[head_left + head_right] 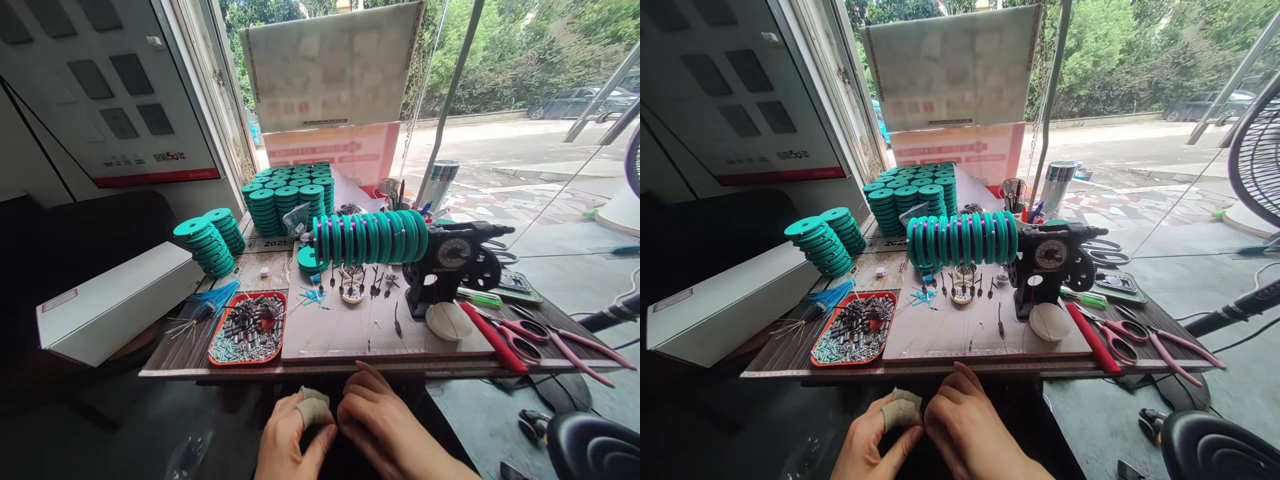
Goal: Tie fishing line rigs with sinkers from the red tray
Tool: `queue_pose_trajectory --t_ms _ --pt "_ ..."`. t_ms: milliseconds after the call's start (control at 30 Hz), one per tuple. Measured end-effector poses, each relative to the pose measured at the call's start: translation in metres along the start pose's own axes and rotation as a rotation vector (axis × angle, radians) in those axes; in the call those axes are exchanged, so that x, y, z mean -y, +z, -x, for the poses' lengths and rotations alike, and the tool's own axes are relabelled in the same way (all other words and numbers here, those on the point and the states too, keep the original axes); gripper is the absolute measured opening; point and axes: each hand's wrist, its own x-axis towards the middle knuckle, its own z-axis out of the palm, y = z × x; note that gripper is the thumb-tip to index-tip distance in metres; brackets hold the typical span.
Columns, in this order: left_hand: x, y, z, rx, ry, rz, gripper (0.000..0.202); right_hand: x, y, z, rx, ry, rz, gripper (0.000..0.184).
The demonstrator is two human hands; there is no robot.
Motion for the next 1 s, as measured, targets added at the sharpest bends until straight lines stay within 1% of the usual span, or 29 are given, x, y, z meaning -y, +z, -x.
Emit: queue_pose_trajectory --t_ms 200,333,433,533,600,667,733,833,900,933,1000 --pt "0.000 0.001 0.001 0.033 -0.057 0.016 0.007 -0.003 0.003 0.000 -0.041 -0.024 -0.006 0.013" --pt "-0.001 0.004 -0.001 0.029 -0.083 0.041 0.006 -0.004 0.002 0.000 -0.085 -0.024 -0.003 0.013" --pt "-0.003 0.003 -0.002 0.016 -0.130 0.058 0.002 -0.005 0.001 0.002 -0.126 -0.020 -0.017 0.011" --pt "-0.001 -0.006 0.000 -0.008 -0.183 0.069 0.017 -0.006 0.000 0.003 -0.183 -0.045 -0.029 0.010" --pt "0.001 -0.013 0.003 -0.027 -0.201 0.089 0.018 -0.008 0.001 0.004 -0.229 -0.071 -0.032 0.011" --pt "0.004 -0.018 0.007 -0.028 -0.187 0.114 0.015 -0.008 0.001 0.003 -0.262 -0.093 -0.030 0.011" --pt "0.006 -0.020 0.010 -0.034 -0.162 0.131 0.021 -0.008 0.001 0.002 -0.283 -0.119 -0.021 0.012" --pt "0.007 -0.018 0.011 -0.051 -0.140 0.135 0.023 -0.005 0.003 -0.002 -0.297 -0.166 0.008 0.011" --pt "0.007 -0.017 0.011 -0.054 -0.127 0.124 0.023 -0.003 0.005 -0.005 -0.310 -0.205 0.045 0.016" --pt "0.007 -0.016 0.011 -0.057 -0.119 0.109 0.022 -0.002 0.007 -0.007 -0.327 -0.223 0.069 0.015" --pt "0.008 -0.016 0.013 -0.077 -0.105 0.063 0.020 0.000 0.010 -0.012 -0.370 -0.253 0.122 0.002"
